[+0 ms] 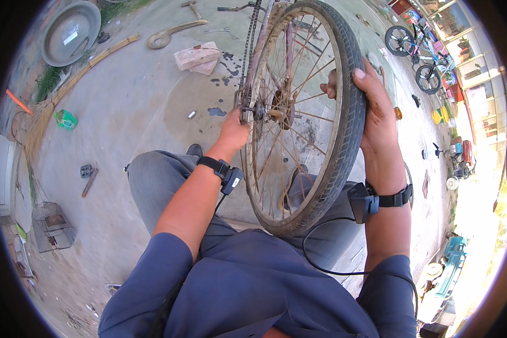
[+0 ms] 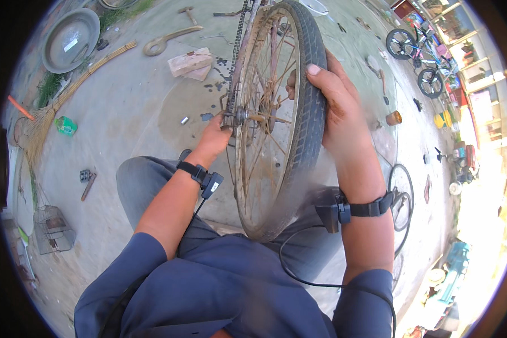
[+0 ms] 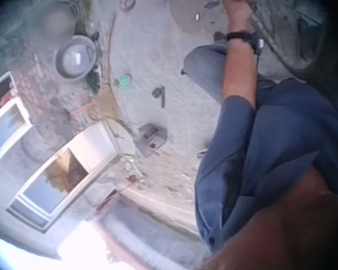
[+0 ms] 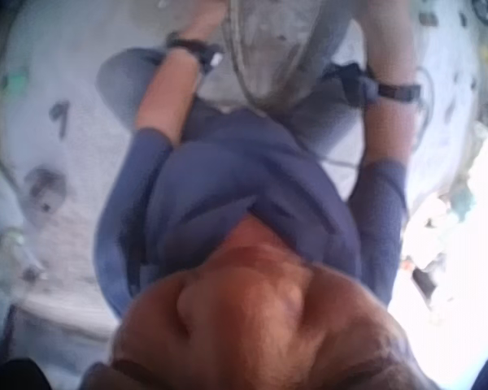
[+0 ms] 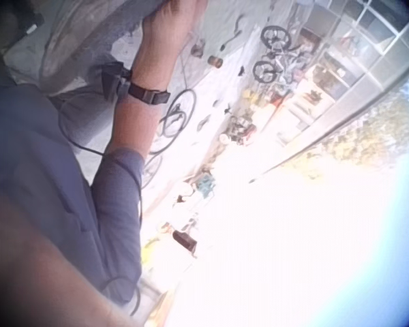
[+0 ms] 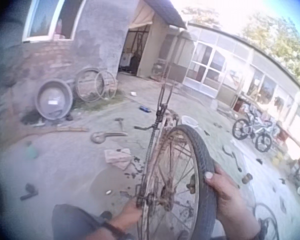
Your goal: The person removes a bicycle tire from the rim using tire levers, then reinstalls the tire and inner tube onto the rim. The person then mounts the wheel onto the bicycle frame and secures it.
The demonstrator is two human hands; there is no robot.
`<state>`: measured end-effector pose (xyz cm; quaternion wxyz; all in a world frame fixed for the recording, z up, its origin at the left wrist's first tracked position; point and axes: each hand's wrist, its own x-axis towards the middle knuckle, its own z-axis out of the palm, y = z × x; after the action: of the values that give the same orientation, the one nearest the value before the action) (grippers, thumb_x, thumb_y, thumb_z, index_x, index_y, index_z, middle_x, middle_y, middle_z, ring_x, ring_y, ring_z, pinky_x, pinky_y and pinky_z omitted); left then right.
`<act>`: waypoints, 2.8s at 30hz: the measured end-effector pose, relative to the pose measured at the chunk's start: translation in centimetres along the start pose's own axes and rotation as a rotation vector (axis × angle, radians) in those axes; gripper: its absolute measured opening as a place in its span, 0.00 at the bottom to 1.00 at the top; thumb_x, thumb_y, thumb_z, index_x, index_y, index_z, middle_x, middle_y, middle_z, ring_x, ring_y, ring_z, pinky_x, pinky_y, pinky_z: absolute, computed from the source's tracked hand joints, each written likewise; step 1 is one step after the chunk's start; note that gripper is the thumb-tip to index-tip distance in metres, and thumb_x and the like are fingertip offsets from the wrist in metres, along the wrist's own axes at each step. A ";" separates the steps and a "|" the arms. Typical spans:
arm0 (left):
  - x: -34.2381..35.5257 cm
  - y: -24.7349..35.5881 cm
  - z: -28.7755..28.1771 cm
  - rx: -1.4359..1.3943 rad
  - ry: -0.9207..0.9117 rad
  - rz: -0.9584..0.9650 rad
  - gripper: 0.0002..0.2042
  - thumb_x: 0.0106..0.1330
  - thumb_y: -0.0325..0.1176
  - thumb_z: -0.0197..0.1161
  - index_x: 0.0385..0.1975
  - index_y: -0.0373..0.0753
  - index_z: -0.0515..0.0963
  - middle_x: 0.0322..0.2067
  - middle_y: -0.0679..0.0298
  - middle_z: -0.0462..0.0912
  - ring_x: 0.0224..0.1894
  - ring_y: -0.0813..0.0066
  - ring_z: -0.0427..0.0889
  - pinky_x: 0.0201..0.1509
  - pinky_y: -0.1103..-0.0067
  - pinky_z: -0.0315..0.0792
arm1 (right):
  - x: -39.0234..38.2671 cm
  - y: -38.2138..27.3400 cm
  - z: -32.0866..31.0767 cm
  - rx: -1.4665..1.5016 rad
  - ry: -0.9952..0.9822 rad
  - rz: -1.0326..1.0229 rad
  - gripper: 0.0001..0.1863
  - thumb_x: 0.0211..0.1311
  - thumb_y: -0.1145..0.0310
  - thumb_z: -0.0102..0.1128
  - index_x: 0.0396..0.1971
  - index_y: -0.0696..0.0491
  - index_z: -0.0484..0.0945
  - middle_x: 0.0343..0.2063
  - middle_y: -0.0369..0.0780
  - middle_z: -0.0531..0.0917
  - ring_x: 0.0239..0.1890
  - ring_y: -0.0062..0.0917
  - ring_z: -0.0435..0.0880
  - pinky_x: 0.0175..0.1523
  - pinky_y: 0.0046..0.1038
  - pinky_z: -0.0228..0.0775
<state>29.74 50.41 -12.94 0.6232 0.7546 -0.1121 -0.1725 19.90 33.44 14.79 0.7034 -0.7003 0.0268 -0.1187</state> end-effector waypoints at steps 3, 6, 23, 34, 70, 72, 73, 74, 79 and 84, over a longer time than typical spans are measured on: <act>0.6 -0.7 0.6 0.121 0.027 -0.007 0.27 0.66 0.25 0.60 0.67 0.37 0.71 0.52 0.52 0.85 0.53 0.58 0.83 0.59 0.70 0.74 | -0.1 0.2 -0.3 0.050 0.029 -0.007 0.31 0.71 0.60 0.54 0.69 0.61 0.65 0.38 0.42 0.83 0.39 0.24 0.82 0.47 0.25 0.75; 0.7 -1.4 0.8 0.019 -0.066 -0.035 0.28 0.65 0.25 0.60 0.68 0.35 0.69 0.52 0.51 0.85 0.53 0.55 0.85 0.59 0.68 0.75 | -0.1 0.3 -0.6 0.029 0.029 -0.008 0.31 0.69 0.60 0.52 0.67 0.61 0.65 0.38 0.43 0.82 0.40 0.27 0.82 0.50 0.29 0.75; -0.1 -4.1 3.0 0.012 0.014 -0.128 0.27 0.66 0.32 0.62 0.64 0.28 0.70 0.49 0.47 0.86 0.52 0.53 0.85 0.56 0.67 0.77 | 0.2 0.4 -0.5 0.032 0.007 -0.004 0.32 0.69 0.61 0.53 0.68 0.63 0.63 0.38 0.45 0.82 0.41 0.28 0.82 0.52 0.29 0.76; -0.5 -3.4 2.7 -0.008 0.020 -0.131 0.27 0.66 0.35 0.61 0.64 0.27 0.71 0.48 0.44 0.87 0.52 0.49 0.86 0.57 0.66 0.77 | 0.9 -0.1 0.8 -0.023 -0.045 0.019 0.32 0.69 0.57 0.56 0.66 0.63 0.66 0.40 0.45 0.81 0.40 0.27 0.83 0.58 0.35 0.74; -9.7 9.9 -4.7 -0.619 -0.180 -0.068 0.25 0.79 0.47 0.56 0.62 0.31 0.72 0.52 0.61 0.83 0.53 0.73 0.80 0.57 0.74 0.72 | 3.5 1.6 5.6 0.083 -0.135 -0.014 0.28 0.71 0.61 0.61 0.65 0.59 0.70 0.44 0.41 0.83 0.43 0.24 0.85 0.50 0.30 0.80; -11.4 10.8 -4.8 -0.661 -0.203 0.015 0.27 0.80 0.52 0.54 0.63 0.31 0.72 0.55 0.59 0.81 0.58 0.72 0.77 0.61 0.73 0.69 | 4.0 1.7 6.0 0.078 -0.119 -0.026 0.28 0.71 0.62 0.61 0.66 0.59 0.70 0.45 0.40 0.83 0.44 0.23 0.84 0.51 0.29 0.79; -12.0 11.2 -5.0 -0.691 -0.214 0.059 0.29 0.80 0.53 0.53 0.65 0.31 0.71 0.58 0.57 0.79 0.61 0.70 0.75 0.64 0.73 0.68 | 4.3 1.7 6.2 0.088 -0.114 -0.053 0.31 0.68 0.63 0.63 0.67 0.61 0.68 0.44 0.39 0.82 0.43 0.22 0.83 0.50 0.27 0.78; -12.5 11.6 -5.1 -0.721 -0.219 0.089 0.31 0.80 0.55 0.52 0.67 0.30 0.69 0.60 0.55 0.78 0.64 0.69 0.74 0.66 0.72 0.67 | 4.5 1.7 6.3 0.098 -0.107 -0.076 0.34 0.66 0.64 0.64 0.68 0.63 0.66 0.43 0.39 0.82 0.42 0.21 0.81 0.48 0.26 0.77; -14.1 13.2 -5.3 -0.446 -0.253 0.433 0.36 0.80 0.56 0.49 0.72 0.26 0.61 0.66 0.50 0.72 0.69 0.62 0.69 0.74 0.69 0.60 | 4.4 1.9 5.8 0.087 -0.096 -0.070 0.41 0.63 0.62 0.68 0.71 0.66 0.62 0.44 0.40 0.81 0.45 0.23 0.80 0.50 0.25 0.75; -14.5 13.3 -5.8 -0.499 -0.223 0.383 0.35 0.81 0.55 0.49 0.71 0.26 0.61 0.66 0.49 0.72 0.69 0.61 0.71 0.75 0.68 0.61 | 3.6 1.5 4.5 0.018 -0.120 -0.074 0.50 0.64 0.54 0.71 0.75 0.67 0.54 0.52 0.45 0.82 0.51 0.26 0.81 0.59 0.28 0.71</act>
<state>19.33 58.54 2.79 0.7939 0.5202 -0.2737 -0.1556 24.52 37.07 13.81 0.7052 -0.7003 -0.0424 -0.1026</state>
